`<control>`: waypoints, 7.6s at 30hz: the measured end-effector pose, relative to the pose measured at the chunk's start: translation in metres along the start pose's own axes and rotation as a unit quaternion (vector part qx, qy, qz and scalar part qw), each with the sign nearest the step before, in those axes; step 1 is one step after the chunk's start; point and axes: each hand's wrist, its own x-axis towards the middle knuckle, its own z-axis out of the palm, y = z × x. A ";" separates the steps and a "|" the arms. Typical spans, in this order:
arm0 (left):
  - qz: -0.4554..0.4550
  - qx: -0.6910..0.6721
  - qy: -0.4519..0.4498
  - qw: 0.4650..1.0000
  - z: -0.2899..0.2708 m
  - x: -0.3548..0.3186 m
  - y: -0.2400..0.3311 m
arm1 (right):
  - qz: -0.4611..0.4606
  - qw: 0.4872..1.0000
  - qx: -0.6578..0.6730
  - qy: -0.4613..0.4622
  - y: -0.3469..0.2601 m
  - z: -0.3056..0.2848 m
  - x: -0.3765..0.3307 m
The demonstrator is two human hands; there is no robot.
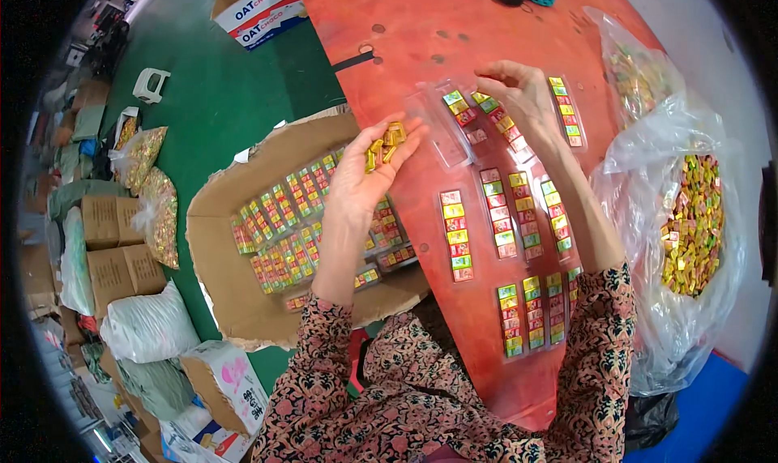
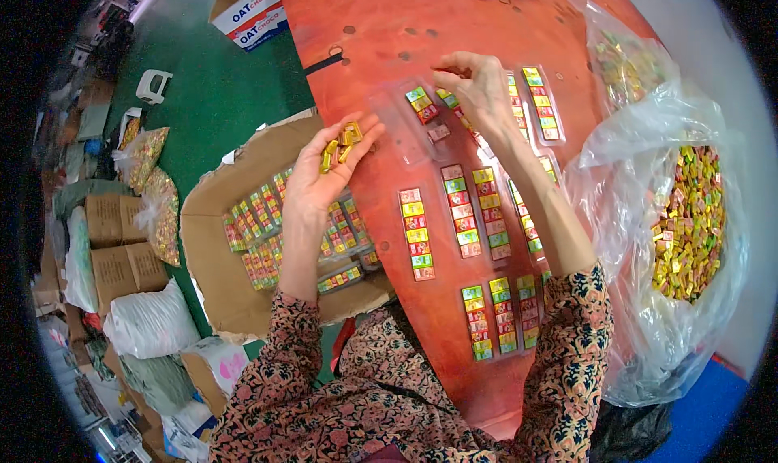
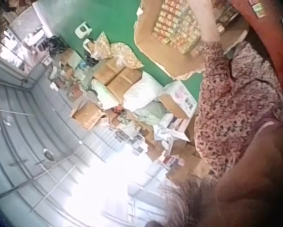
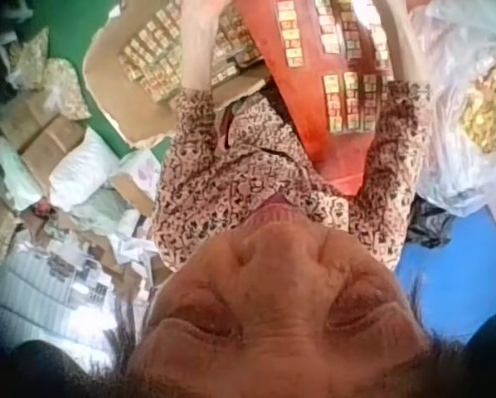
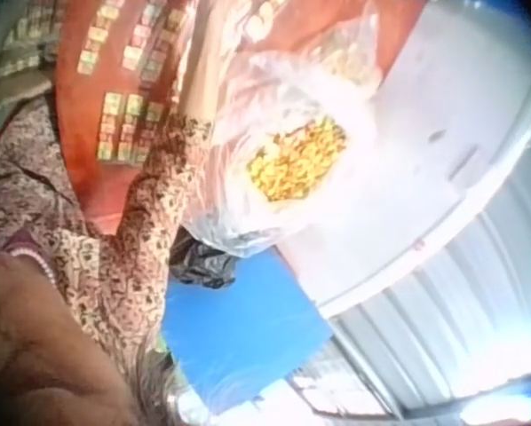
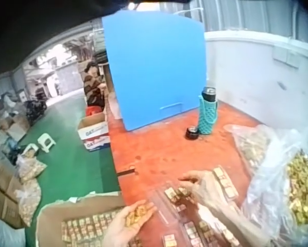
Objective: Packing small wrapped candies into a clear plastic sorting tray.
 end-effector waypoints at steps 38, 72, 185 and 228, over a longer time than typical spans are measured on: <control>0.002 0.044 0.013 0.999 -0.004 0.017 -0.007 | -0.122 0.963 -0.241 0.022 0.017 0.030 -0.002; 0.000 0.064 -0.007 0.998 -0.005 0.021 -0.008 | -0.222 0.921 -0.319 0.003 0.028 0.021 -0.004; -0.091 -0.011 -0.129 0.987 -0.004 -0.005 0.003 | -0.223 0.930 -0.158 -0.245 -0.035 0.057 -0.037; 0.365 0.854 -0.244 0.279 0.235 0.144 -0.358 | 0.037 0.723 -0.622 0.298 0.085 -0.397 -0.202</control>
